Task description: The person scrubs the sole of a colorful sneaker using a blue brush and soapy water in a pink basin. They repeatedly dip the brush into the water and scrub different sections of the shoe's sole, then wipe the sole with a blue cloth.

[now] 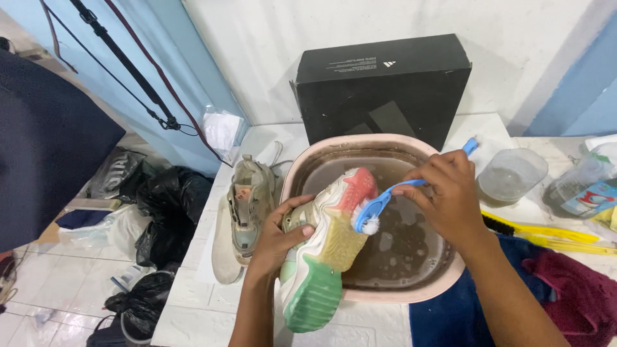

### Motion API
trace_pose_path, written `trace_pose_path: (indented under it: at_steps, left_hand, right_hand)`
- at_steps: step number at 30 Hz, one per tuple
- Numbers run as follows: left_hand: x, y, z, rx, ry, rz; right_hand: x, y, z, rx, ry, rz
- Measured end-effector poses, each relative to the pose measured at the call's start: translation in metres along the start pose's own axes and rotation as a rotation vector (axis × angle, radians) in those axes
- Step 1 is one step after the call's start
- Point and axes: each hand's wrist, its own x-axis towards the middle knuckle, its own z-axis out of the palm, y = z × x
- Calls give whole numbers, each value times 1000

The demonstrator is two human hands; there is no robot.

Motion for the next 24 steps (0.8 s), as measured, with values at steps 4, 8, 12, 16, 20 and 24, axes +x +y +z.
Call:
trace_pose_path:
  at_steps: [4,8,12,16,20,24]
  left_hand:
    - [5,-1,-4,-4,-14,-51]
    - [9,-1,-9,13,-23,-62]
    - [5,-2,-5,18,-15,-41]
    - [2,0,0,36,6,-21]
    - [1,-2,1,41,2,-10]
    - [0,-2,-2,93,69,-19]
  right_hand:
    - [-6,-29,9,64,-94,-67]
    - [-9,-16,11,-17,-84,-24]
    - [-18,-59,-1,3,-142,-108]
    - [-2,-17,0,63,-41,-8]
    - [-14,-42,-1,57,-88,-20]
    - [-9,-13,3,104,-94,78]
